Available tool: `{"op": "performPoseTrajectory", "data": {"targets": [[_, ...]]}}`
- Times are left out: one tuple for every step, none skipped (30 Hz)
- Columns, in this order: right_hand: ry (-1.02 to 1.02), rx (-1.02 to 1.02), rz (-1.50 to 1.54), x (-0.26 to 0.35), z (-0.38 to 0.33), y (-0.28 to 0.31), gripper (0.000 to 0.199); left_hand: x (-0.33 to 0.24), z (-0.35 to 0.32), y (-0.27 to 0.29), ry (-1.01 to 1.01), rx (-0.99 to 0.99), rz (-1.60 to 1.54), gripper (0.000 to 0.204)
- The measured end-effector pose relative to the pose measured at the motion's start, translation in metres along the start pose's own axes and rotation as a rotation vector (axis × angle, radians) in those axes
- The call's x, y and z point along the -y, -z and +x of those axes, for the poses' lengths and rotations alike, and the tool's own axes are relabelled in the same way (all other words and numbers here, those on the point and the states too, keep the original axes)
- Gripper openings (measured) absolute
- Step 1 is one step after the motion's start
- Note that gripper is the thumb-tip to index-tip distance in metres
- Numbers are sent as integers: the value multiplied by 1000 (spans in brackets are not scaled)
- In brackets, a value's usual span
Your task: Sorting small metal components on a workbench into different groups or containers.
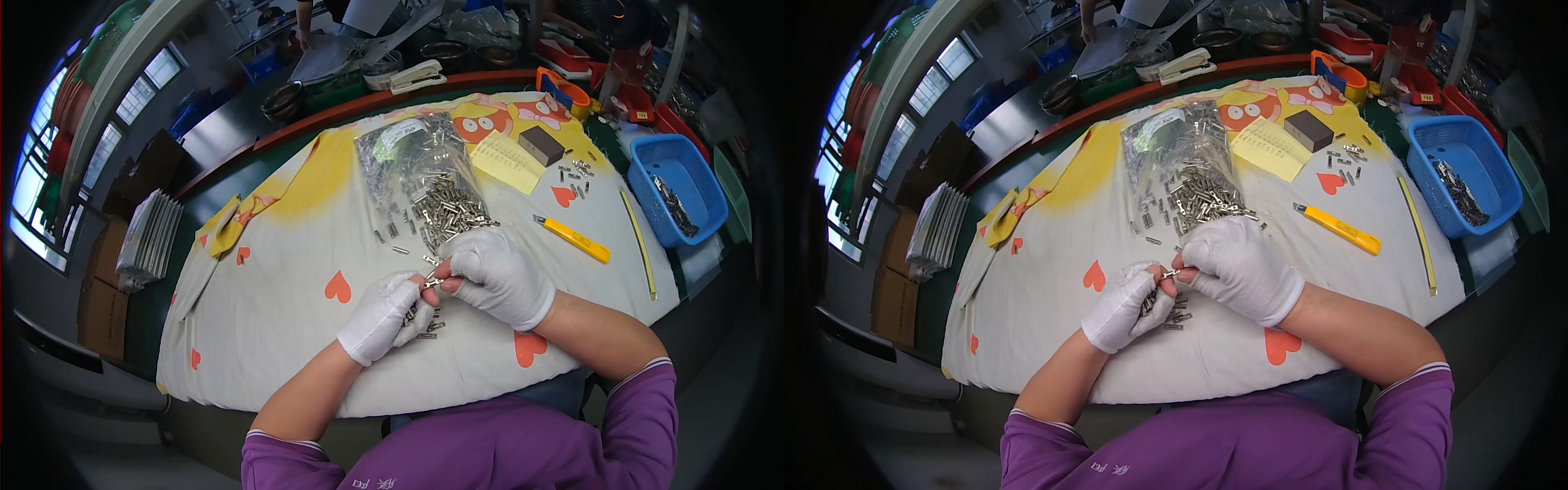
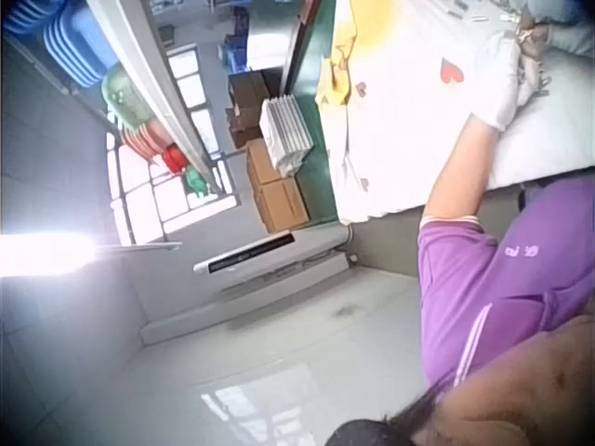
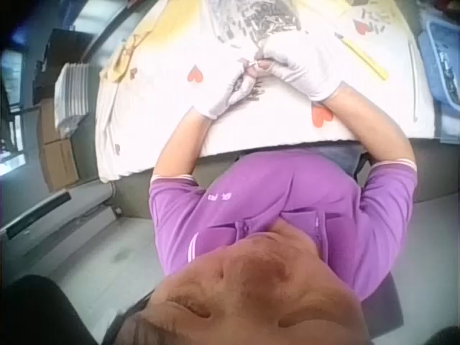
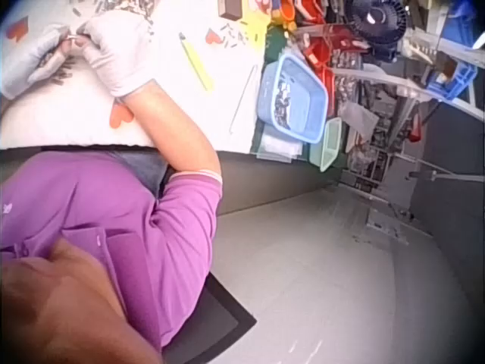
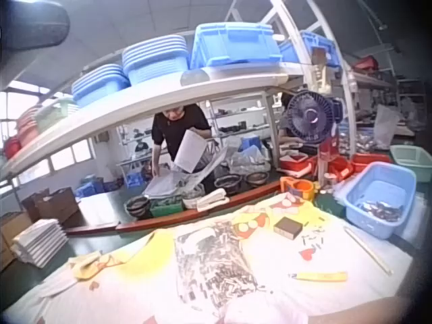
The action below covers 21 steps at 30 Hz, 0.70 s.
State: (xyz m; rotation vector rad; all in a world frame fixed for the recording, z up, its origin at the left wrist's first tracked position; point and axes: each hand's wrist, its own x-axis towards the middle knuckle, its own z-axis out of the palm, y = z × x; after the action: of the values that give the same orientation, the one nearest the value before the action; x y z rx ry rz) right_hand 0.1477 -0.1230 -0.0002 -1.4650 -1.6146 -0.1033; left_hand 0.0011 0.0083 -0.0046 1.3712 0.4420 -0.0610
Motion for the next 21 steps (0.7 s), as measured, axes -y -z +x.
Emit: {"op": "performPoseTrajectory", "data": {"targets": [[0,2,2,1,0,-1,13,5,2,0,-22,-9,-78,34],[19,16,26,2,1,-2,13,8,2,-1,-43,-18,-156,34],[39,30,49,3,3,-3,13,5,1,0,-41,-19,-158,34],[35,31,50,4,4,-3,13,-1,1,0,-16,61,-174,33],[53,23,-16,6,5,-4,14,-4,0,1,9,141,-190,32],[71,14,-83,7,5,-4,14,-3,0,2,13,141,-193,32],[70,16,-81,6,4,-5,14,-1,1,5,15,80,-253,32],[10,36,-105,4,3,-5,15,1,1,7,17,19,-314,31],[-49,56,-129,3,2,-7,16,-2,1,7,-12,20,-343,30],[-51,56,-130,2,2,-7,16,-2,2,8,-11,21,-343,30],[-2,108,-136,2,2,-8,16,-1,3,10,-13,-10,-443,30],[47,160,-142,1,2,-10,15,0,5,11,-15,-41,-543,31],[38,209,-161,3,0,-12,16,3,7,12,-43,-18,-565,31],[37,210,-161,3,0,-14,16,4,7,13,-42,-18,-566,31],[50,194,-184,2,-1,-17,15,4,8,14,-67,1,-573,31],[65,177,-204,2,-1,-19,14,5,8,14,-92,16,-580,32],[64,178,-202,2,-1,-19,14,6,8,14,-91,14,-581,32],[43,202,-212,3,0,-18,13,6,8,14,-75,-9,-565,32],[23,225,-221,3,1,-18,12,6,8,14,-59,-31,-550,31],[23,225,-220,4,1,-17,12,6,8,15,-58,-32,-549,31],[19,245,-233,4,1,-15,12,6,8,16,-60,-33,-536,30]]}}
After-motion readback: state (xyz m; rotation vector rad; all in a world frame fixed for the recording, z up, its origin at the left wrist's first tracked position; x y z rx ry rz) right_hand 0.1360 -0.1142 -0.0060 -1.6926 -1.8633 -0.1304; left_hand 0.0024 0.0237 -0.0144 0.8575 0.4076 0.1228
